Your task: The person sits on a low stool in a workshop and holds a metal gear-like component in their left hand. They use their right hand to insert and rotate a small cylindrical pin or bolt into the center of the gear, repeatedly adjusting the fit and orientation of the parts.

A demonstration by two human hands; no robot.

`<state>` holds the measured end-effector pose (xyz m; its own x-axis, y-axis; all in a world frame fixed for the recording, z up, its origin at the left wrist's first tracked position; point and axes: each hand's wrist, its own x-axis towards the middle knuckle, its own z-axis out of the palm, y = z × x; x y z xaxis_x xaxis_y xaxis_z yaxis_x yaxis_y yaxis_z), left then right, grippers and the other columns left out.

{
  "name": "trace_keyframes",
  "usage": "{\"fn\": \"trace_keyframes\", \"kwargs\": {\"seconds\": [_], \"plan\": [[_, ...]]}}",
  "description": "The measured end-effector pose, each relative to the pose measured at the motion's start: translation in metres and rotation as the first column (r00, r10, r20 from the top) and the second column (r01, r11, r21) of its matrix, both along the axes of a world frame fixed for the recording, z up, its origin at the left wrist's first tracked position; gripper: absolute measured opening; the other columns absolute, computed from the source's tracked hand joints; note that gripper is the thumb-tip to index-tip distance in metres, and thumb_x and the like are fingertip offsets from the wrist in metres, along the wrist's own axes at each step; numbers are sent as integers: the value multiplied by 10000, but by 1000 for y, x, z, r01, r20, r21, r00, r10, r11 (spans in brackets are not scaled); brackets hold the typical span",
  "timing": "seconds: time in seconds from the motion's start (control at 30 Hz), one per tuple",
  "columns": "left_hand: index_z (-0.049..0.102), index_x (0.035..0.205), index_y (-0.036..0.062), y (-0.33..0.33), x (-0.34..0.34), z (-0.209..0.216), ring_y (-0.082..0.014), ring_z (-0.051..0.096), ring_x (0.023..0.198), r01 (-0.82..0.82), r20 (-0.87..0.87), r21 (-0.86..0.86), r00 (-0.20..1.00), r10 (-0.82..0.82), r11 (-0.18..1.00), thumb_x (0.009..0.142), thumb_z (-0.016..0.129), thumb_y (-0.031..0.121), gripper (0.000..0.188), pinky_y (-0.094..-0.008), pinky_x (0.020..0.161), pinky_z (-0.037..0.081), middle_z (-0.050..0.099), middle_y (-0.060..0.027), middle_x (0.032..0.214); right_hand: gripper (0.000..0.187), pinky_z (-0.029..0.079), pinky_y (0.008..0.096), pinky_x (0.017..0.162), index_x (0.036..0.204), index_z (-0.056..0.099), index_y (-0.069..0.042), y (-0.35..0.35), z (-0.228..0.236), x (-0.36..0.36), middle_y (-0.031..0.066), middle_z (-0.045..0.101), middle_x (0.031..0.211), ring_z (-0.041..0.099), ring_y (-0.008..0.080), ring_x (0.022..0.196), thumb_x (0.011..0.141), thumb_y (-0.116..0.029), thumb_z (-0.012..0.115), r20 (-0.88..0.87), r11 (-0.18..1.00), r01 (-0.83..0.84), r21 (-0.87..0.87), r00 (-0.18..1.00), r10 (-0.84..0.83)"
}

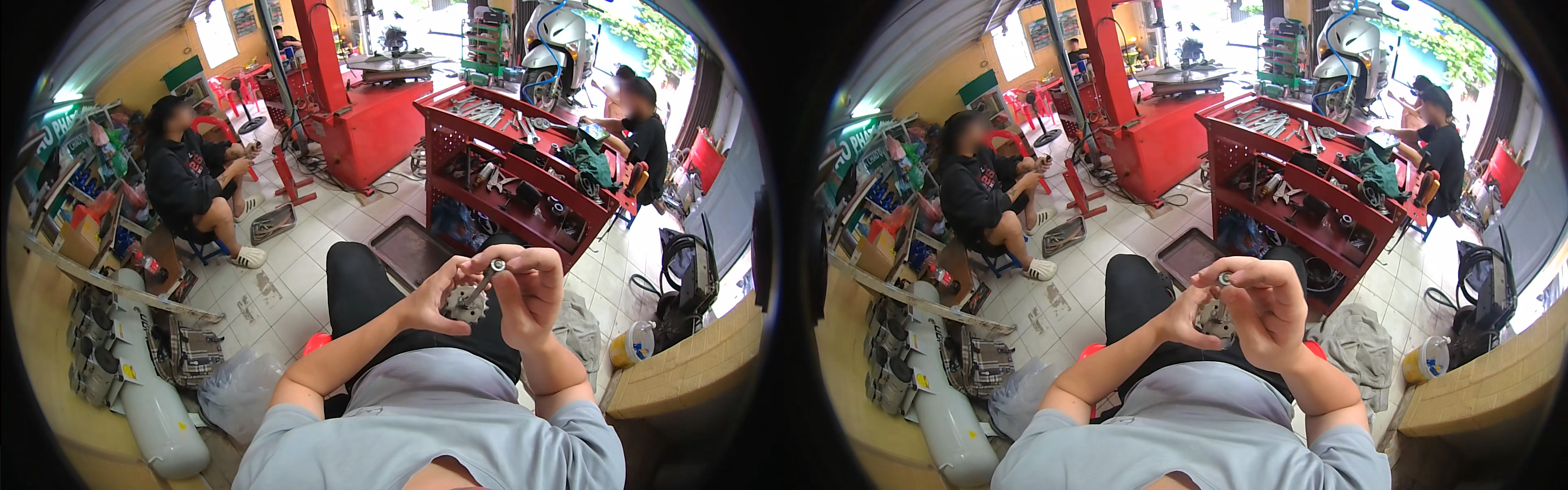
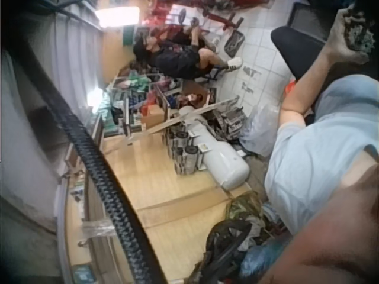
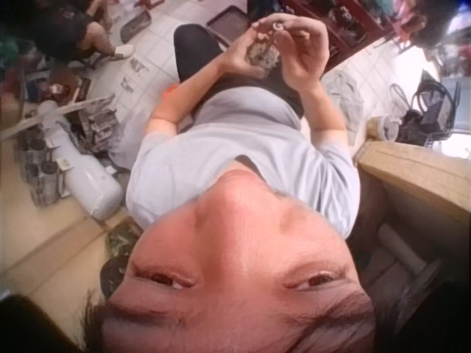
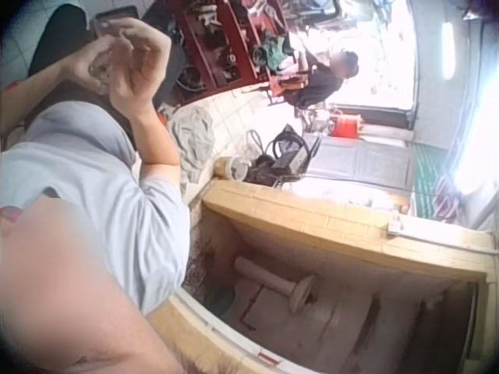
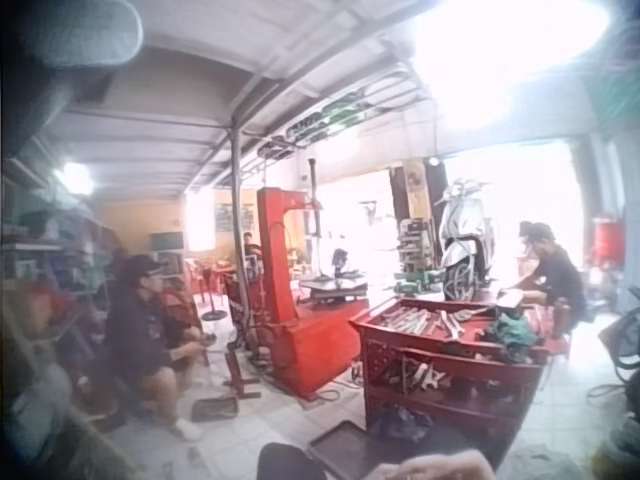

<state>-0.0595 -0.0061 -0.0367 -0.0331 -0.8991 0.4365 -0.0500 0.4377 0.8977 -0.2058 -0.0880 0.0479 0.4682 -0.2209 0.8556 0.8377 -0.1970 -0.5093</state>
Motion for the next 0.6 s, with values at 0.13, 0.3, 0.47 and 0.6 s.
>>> {"fn": "trace_keyframes", "kwargs": {"seconds": [0.13, 0.3, 0.47, 0.6], "plan": [[403, 1291, 71, -19, 15, -30, -183, 556, 1090, 58, -284, -86, 955, -80, 995, 724, 793, 515, 818, -339, 950, 431, 563, -109, 1170, 227, 501, 377, 880, 1135, 403, -1, -5, 1, 0, 236, 577, 1082, 619, 265, 996, 937, 104, 436, 34, 998, 63, -24, 998, -62], [460, 1289, -5, -21, 1, -29, -162, 577, 1072, 113, -483, -55, 867, -126, 992, 767, 706, 606, 840, -316, 951, 437, 583, -107, 1170, 210, 499, 379, 891, 1122, 409, -6, -15, 1, 3, 212, 591, 1043, 619, 249, 993, 941, 93, 445, 12, 996, 73, 43, 997, -74], [408, 1349, 11, 0, -27, -2, -132, 570, 1076, 113, -256, 50, 962, -97, 992, 680, 854, 375, 883, -294, 952, 445, 583, -69, 1129, 179, 498, 378, 906, 1106, 420, -7, -15, 3, 5, 186, 597, 1026, 619, 228, 987, 950, 69, 463, 21, 987, 35, 155, 999, -38], [463, 1280, 73, -1, -42, -6, -91, 579, 951, -106, -113, 104, 987, 118, 989, 639, 888, 170, 775, -266, 854, 469, 585, -8, 1003, 191, 528, 397, 891, 1111, 425, -39, -11, -1, 7, 193, 614, 1013, 639, 251, 960, 949, 60, 449, -42, 986, 76, 148, 997, -71]]}}
